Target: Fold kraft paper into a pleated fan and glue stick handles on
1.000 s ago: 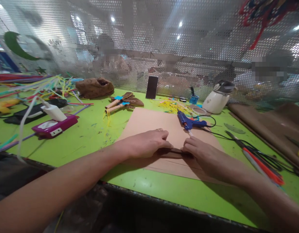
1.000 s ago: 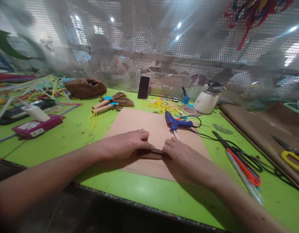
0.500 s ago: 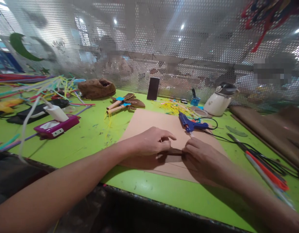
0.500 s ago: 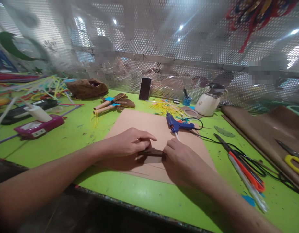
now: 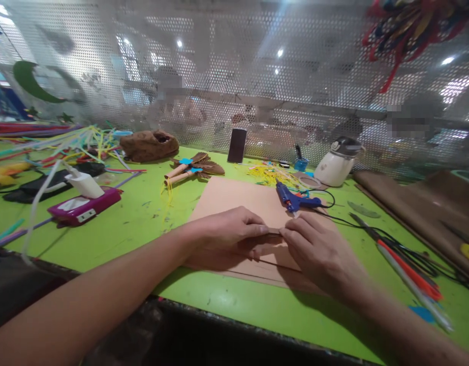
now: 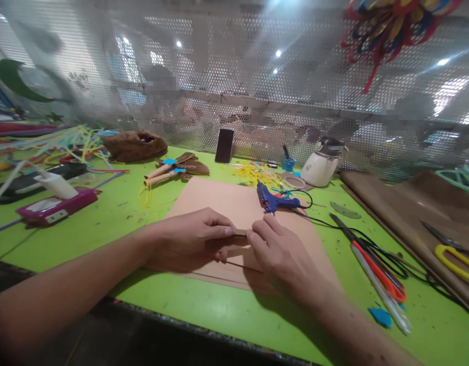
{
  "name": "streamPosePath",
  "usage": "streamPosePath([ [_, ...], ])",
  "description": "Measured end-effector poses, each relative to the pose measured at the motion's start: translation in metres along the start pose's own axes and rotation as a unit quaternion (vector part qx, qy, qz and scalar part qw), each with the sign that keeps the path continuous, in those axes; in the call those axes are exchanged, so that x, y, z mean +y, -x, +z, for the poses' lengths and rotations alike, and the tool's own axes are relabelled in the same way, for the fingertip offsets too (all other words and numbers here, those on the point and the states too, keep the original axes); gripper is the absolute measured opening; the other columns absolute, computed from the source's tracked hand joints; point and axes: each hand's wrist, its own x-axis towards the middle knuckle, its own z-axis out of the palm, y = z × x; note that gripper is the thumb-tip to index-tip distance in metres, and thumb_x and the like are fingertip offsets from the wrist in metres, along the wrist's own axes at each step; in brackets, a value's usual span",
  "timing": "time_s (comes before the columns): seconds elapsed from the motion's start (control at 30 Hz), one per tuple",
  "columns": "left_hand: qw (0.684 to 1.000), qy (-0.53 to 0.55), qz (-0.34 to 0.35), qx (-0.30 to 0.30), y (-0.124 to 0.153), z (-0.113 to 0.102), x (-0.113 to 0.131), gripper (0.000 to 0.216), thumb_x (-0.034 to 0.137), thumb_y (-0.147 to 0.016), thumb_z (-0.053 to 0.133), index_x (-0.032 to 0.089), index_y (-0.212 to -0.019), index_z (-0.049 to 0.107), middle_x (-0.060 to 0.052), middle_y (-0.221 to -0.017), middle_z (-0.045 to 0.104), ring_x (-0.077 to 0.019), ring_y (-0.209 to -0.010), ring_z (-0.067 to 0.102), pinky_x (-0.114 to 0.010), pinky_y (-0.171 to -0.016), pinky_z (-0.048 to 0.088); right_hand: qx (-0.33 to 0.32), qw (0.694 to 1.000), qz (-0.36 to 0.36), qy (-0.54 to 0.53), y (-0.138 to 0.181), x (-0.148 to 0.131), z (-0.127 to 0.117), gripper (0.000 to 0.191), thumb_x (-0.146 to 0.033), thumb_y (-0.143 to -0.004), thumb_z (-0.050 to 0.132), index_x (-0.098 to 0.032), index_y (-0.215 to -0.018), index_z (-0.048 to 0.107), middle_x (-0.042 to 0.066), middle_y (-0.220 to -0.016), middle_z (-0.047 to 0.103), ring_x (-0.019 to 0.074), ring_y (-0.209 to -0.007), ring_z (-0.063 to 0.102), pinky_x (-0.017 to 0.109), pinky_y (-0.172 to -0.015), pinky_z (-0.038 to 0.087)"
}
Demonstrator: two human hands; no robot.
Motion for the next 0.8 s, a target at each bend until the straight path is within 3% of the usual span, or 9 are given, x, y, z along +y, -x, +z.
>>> streamPosePath([
  [0.13,0.985,-0.17,-0.012,-0.002,-0.005,-0.013,0.002,0.029,0.039,-0.084,0.046,0.014,-0.077,0.058,-0.001,-0.068,0.056,-0.0124,-0.064,0.05,-0.026,-0.063,0.038,0.06,0.987,0.058,-0.135,-0.003,0.005,0.0,0.014,-0.014,-0.084,0.05,-0.015,-0.094,0.06,0.012,-0.092,0.06,0.0226,-0.083,0.05,0.038,-0.072,0.045],
  [0.2,0.971,-0.241,-0.003,-0.01,-0.007,-0.019,0.005,0.031,0.039,-0.086,0.042,0.014,-0.084,0.061,-0.002,-0.072,0.06,-0.0131,-0.066,0.052,-0.025,-0.063,0.038,0.074,0.967,0.115,-0.216,-0.002,0.01,-0.001,0.021,-0.021,-0.083,0.054,-0.018,-0.103,0.058,0.011,-0.099,0.06,0.0222,-0.089,0.054,0.037,-0.075,0.047],
  [0.33,0.94,-0.34,0.035,-0.003,-0.009,-0.019,0.01,0.029,0.035,-0.087,0.04,0.015,-0.091,0.061,-0.004,-0.085,0.063,-0.0143,-0.075,0.053,-0.024,-0.067,0.039,-0.01,0.929,0.205,-0.309,-0.002,0.013,-0.004,0.022,-0.028,-0.084,0.054,-0.02,-0.102,0.063,0.007,-0.093,0.067,0.0191,-0.081,0.06,0.031,-0.07,0.049],
  [0.43,0.922,-0.382,0.054,0.005,-0.005,-0.013,0.014,0.026,0.032,-0.087,0.041,0.016,-0.094,0.06,-0.005,-0.089,0.063,-0.0141,-0.075,0.053,-0.023,-0.065,0.038,-0.063,0.921,0.201,-0.326,-0.004,0.01,-0.005,0.018,-0.024,-0.085,0.05,-0.021,-0.091,0.067,0.004,-0.082,0.07,0.0169,-0.074,0.061,0.027,-0.065,0.047],
  [0.57,0.905,-0.42,0.06,0.012,0.002,-0.007,0.019,0.026,0.032,-0.089,0.038,0.017,-0.093,0.059,-0.005,-0.084,0.063,-0.0137,-0.069,0.052,-0.023,-0.058,0.035,-0.062,0.917,0.219,-0.328,-0.008,0.005,-0.007,0.019,-0.026,-0.085,0.051,-0.019,-0.08,0.067,0.002,-0.073,0.069,0.0153,-0.067,0.059,0.024,-0.058,0.043],
  [0.8,0.873,-0.474,0.11,0.047,0.002,0.003,0.011,0.03,0.034,-0.091,0.035,0.019,-0.095,0.061,-0.006,-0.086,0.065,-0.0156,-0.073,0.055,-0.025,-0.063,0.036,-0.093,0.925,0.189,-0.316,-0.006,0.003,-0.01,0.023,-0.027,-0.088,0.044,-0.017,-0.082,0.064,0.003,-0.071,0.067,0.0137,-0.061,0.055,0.024,-0.053,0.038],
])
